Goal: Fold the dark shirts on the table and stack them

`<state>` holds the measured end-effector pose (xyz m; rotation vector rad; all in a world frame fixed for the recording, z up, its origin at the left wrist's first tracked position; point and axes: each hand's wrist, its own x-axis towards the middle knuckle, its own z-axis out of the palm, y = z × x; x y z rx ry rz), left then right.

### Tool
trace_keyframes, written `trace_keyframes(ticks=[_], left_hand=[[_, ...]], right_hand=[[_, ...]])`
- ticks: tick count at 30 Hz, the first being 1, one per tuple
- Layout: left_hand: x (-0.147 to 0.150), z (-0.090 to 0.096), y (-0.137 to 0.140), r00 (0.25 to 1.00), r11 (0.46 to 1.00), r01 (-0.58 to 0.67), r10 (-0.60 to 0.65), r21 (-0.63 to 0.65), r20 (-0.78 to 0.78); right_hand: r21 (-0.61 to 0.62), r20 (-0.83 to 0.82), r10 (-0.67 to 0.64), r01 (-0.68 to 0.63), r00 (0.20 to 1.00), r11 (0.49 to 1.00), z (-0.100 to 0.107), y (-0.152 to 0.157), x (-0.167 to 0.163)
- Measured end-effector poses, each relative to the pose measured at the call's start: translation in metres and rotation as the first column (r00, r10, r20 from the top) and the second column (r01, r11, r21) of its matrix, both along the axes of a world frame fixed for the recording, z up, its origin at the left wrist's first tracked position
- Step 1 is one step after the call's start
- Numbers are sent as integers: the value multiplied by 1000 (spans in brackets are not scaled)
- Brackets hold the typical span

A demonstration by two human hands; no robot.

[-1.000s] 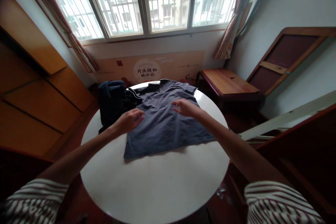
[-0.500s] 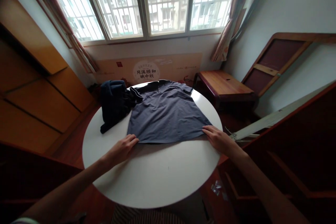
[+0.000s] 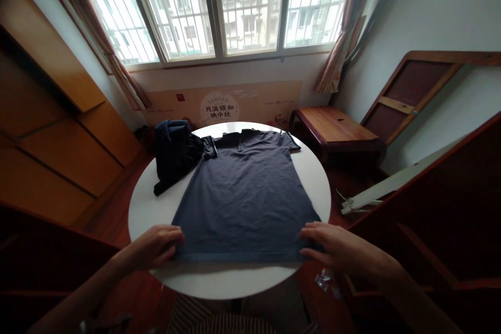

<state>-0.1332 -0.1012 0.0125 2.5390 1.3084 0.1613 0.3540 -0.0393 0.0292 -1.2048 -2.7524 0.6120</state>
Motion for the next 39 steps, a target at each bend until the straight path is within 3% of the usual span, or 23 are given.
trace_keyframes(ticks=[2,6,10,14,20,28,33,36,38,39], left_hand=[[-2,3,22,992,985,-103,92,141,83],[-5,-2,103,963,866,-267,251,424,94],[-8,-14,190,906,780,-355,423,516,-17],[-15,-21,242,827,724,-435,557,536,-80],[-35,-35,262,759,655,-495,646,571,-82],[-58,-38,271,751,638,-529,659,560,-41],[-48,-33,271,724,632,-547,687,550,-69],[-35,-23,275,707,598,-569,707,565,-36],[-24,-13,286,729,594,-582,683,556,35],[-18,-9,295,758,617,-576,648,536,69]], right_hand=[[-25,-24,71,-71,997,997,6,15,-23],[106,-98,185,-174,978,979,6,57,-101],[173,-90,262,-244,961,954,-4,87,-191],[198,-78,241,-221,967,955,-23,100,-244],[197,-14,192,-186,981,963,-52,99,-256],[173,-16,209,-204,978,964,-54,92,-259],[150,-12,217,-213,976,965,-54,89,-260],[141,-29,222,-215,975,966,-55,89,-260],[140,-43,224,-216,974,966,-56,89,-260],[139,-47,223,-215,974,967,-56,89,-260]])
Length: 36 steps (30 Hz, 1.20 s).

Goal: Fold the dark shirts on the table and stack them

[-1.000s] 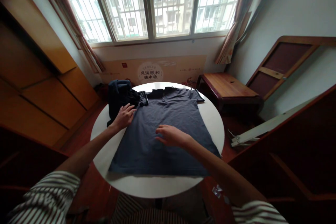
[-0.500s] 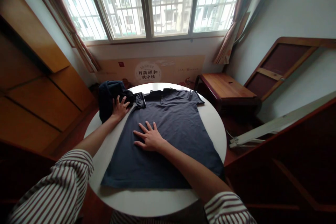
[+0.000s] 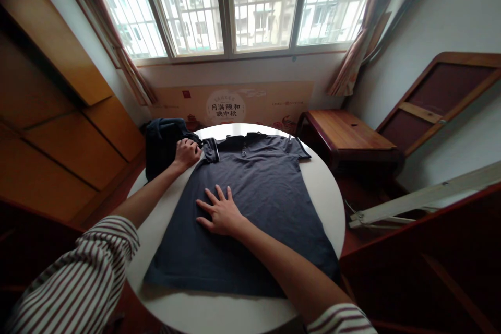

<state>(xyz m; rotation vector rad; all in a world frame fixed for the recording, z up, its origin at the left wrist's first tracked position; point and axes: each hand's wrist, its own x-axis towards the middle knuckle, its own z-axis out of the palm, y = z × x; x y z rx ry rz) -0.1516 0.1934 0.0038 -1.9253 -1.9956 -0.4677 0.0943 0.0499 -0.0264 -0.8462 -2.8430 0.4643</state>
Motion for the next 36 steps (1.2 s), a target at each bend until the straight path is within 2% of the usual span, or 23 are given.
trace_keyframes(ticks=[3,5,11,16,19,23,28,31,36], left_hand=[[20,9,33,971,975,209,-199,-68,130],[35,11,58,941,944,306,-280,-127,187],[69,8,117,927,914,342,-291,-219,235],[82,4,136,931,886,351,-294,-303,219],[88,5,135,922,870,381,-335,-312,194],[95,9,116,889,851,459,-443,-257,119],[104,4,79,760,730,620,-650,-286,-10],[101,-2,63,714,686,668,-700,-287,-9],[80,-4,63,707,668,693,-703,-270,74]], right_hand=[[-6,-11,3,-3,1000,1000,1,0,1],[-11,-17,13,-13,1000,1000,3,-1,2],[-29,-22,24,-25,999,999,4,-1,4],[-39,-31,28,-30,999,999,3,-1,5],[-36,-40,33,-35,999,999,3,-1,5],[-28,-51,36,-37,998,999,2,-1,5],[-24,-45,35,-36,998,999,4,0,4],[-19,-37,38,-39,999,999,5,0,4],[-3,-55,32,-32,998,999,4,-1,3]])
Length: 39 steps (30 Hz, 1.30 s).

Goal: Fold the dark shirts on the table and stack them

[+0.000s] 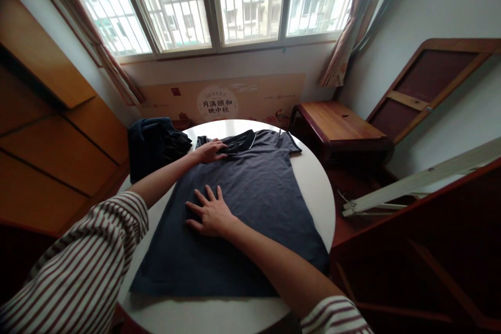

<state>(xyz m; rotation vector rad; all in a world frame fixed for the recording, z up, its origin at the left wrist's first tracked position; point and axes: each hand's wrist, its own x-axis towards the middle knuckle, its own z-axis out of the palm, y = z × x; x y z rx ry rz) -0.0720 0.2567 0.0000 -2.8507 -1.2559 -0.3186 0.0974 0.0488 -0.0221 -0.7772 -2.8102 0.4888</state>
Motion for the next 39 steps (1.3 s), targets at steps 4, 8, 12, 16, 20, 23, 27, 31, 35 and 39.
trace_keyframes(ticks=[4,8,12,16,20,23,27,31,35,39], left_hand=[[-11,6,15,989,988,-124,130,-91,66],[-8,17,34,951,956,-277,287,-97,114],[3,26,47,828,852,-523,506,6,241],[26,11,37,760,789,-614,590,6,272],[41,-17,-3,806,823,-560,567,-92,167],[30,-31,-46,841,851,-514,525,-107,131],[-7,-41,-113,870,891,-454,439,18,225],[-46,-51,-171,835,850,-521,489,76,251],[-70,-52,-198,748,758,-648,612,80,257],[-79,-38,-205,629,659,-743,747,-118,213]], right_hand=[[-6,-6,3,-3,1000,1000,-1,0,0],[-12,4,-5,5,1000,1000,1,0,1],[-15,24,-3,3,1000,1000,1,-1,1],[-11,24,-13,13,1000,1000,-2,-1,0],[-8,24,-6,6,1000,1000,-2,0,0],[2,30,-9,9,1000,1000,-1,0,-1],[31,9,-23,23,1000,999,-3,0,-2],[63,2,-28,27,1000,998,-7,1,-4],[108,-2,-60,60,998,992,-7,-1,-6],[184,-56,-76,85,996,979,-5,-7,-3]])
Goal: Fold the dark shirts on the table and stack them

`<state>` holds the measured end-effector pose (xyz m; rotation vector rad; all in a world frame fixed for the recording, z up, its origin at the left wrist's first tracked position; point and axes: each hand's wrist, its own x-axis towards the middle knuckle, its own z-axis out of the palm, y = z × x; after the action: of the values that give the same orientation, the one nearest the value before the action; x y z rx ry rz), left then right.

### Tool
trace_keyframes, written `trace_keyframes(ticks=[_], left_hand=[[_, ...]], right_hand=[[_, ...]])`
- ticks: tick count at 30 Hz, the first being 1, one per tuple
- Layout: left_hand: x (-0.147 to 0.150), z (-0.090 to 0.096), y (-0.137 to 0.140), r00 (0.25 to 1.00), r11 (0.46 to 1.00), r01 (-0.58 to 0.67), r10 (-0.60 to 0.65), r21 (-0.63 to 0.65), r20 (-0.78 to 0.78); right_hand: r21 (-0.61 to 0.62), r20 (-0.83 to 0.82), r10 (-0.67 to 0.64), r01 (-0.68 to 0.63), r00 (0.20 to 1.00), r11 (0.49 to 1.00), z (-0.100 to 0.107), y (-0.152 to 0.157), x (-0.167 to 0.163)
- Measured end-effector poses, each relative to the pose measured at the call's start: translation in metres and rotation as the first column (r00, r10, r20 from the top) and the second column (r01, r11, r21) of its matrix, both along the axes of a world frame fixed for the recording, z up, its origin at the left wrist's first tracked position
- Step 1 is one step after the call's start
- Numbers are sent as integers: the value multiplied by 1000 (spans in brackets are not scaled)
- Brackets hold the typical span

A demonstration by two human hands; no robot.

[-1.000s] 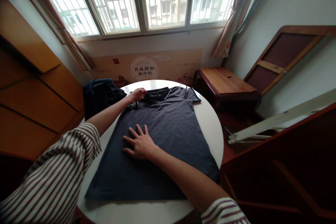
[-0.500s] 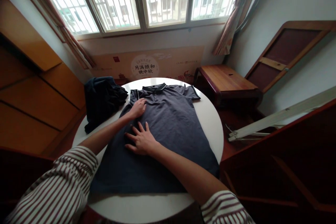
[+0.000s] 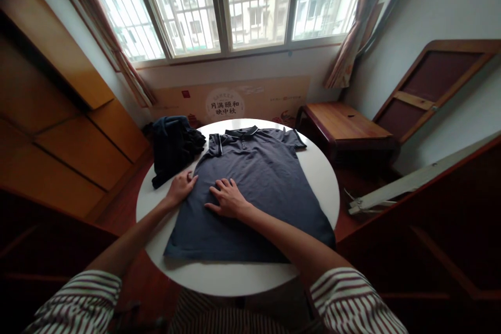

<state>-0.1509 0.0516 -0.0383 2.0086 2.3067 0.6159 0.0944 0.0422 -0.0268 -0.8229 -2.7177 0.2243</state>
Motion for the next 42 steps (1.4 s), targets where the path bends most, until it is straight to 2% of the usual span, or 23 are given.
trace_keyframes(ticks=[3,5,6,8,10,12,14,16,18,20,22,23,25,27,29,30,32,34,36,38,40,42], left_hand=[[-5,10,-4,999,991,-13,18,-133,35],[-9,15,-6,999,986,-25,30,-162,26],[-10,16,-7,999,984,-34,38,-173,16],[-9,19,-10,998,979,-58,54,-198,-25],[-2,23,-16,991,972,-98,76,-212,-108],[10,28,-25,973,967,-134,87,-219,-212],[23,34,-39,961,953,-144,71,-266,-267],[33,38,-56,976,925,-80,-3,-371,-216],[36,41,-74,993,890,55,-96,-453,-68],[31,41,-89,986,882,166,-134,-442,102],[17,39,-101,955,900,203,-95,-386,281],[9,38,-106,926,905,206,-57,-372,374],[-9,36,-115,848,896,216,23,-387,529],[-24,35,-122,820,868,205,101,-453,564],[-31,37,-129,887,853,109,149,-511,438],[-31,39,-131,931,869,33,153,-493,332],[-21,46,-131,984,937,-79,127,-339,121],[-3,54,-124,1000,989,6,-2,-146,23],[18,58,-106,980,979,197,-197,-56,7],[36,58,-75,937,937,348,-348,-36,5],[47,56,-32,911,911,412,-412,-12,-9],[49,56,17,909,908,418,-417,17,-23]], right_hand=[[31,25,-27,27,999,999,5,-2,20],[38,56,-169,167,984,985,11,0,48],[45,65,-275,272,959,961,14,3,67],[72,69,-492,488,868,870,19,10,111],[90,83,-649,643,756,760,22,16,160],[77,112,-740,737,663,672,21,18,205],[8,160,-773,782,614,623,16,14,237],[-71,208,-772,796,601,601,8,7,254],[-123,214,-746,775,631,620,2,-1,259],[-169,166,-712,731,682,661,0,-9,260],[-265,99,-669,668,736,696,4,-16,262],[-340,80,-648,632,757,697,6,-19,264],[-519,77,-600,546,796,658,12,-26,268],[-678,115,-559,476,821,560,16,-30,271],[-748,140,-569,463,811,476,18,-28,271],[-747,130,-599,475,790,465,19,-24,270],[-705,58,-685,516,726,487,20,-8,265],[-641,-38,-758,566,651,518,23,17,257],[-552,-114,-797,630,593,547,26,46,245],[-416,-179,-801,693,571,588,31,76,229],[-318,-218,-782,715,584,622,36,105,212],[-310,-225,-755,690,615,654,41,132,195]])
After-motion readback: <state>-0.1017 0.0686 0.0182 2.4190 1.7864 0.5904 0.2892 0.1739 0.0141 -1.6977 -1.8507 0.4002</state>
